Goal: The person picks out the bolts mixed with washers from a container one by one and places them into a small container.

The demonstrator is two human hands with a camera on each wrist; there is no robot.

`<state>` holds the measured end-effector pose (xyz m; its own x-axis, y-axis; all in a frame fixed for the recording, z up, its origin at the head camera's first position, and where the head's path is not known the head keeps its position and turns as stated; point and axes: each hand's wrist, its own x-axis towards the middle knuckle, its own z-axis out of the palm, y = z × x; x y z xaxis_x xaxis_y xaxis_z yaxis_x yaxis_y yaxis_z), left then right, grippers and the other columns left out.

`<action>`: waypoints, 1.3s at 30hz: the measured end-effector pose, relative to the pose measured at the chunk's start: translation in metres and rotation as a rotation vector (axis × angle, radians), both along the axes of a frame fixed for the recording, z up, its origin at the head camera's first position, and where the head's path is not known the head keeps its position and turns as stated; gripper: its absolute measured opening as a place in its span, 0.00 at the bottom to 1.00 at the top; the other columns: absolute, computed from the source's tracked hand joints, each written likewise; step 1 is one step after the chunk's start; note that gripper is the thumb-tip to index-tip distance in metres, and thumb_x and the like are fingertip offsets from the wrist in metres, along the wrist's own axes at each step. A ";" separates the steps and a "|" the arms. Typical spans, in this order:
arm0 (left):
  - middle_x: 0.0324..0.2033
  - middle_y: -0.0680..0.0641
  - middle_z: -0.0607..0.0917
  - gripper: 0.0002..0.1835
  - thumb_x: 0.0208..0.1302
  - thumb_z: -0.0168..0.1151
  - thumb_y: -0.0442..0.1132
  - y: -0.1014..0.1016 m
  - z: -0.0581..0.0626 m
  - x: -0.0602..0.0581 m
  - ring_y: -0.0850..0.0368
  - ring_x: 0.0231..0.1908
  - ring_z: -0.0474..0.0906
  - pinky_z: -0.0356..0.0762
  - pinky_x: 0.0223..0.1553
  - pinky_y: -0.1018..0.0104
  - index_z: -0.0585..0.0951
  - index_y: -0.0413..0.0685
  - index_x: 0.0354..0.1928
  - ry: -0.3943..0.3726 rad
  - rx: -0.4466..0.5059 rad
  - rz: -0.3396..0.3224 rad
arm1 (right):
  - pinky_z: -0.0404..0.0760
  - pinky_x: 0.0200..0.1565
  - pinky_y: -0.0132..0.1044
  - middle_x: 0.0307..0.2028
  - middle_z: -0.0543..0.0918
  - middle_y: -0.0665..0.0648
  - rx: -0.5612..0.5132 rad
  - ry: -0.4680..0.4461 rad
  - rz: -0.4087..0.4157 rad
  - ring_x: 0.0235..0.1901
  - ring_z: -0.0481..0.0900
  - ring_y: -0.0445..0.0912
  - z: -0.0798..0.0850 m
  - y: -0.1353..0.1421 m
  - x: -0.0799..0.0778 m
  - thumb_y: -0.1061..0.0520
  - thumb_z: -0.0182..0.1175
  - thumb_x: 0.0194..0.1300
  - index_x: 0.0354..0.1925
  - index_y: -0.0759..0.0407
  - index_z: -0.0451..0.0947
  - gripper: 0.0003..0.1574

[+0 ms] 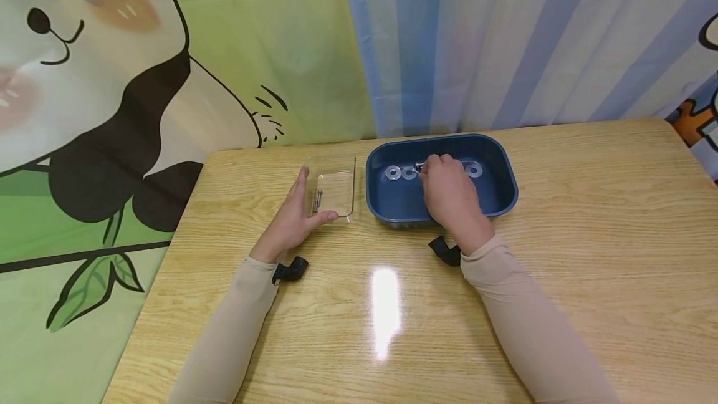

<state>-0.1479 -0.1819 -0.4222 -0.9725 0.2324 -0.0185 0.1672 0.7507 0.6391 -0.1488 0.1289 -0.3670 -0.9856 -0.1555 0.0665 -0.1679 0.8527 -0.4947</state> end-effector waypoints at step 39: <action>0.79 0.38 0.39 0.68 0.56 0.65 0.71 0.000 0.001 0.000 0.44 0.78 0.37 0.45 0.74 0.45 0.33 0.44 0.80 -0.018 -0.006 0.003 | 0.77 0.48 0.51 0.40 0.78 0.65 -0.042 0.052 0.098 0.41 0.75 0.58 0.006 -0.043 0.011 0.61 0.55 0.76 0.44 0.68 0.78 0.10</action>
<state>-0.1477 -0.1819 -0.4216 -0.9728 0.2288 -0.0370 0.1534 0.7552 0.6372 -0.1381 0.0856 -0.3607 -0.9609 -0.2468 0.1257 -0.2758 0.8097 -0.5181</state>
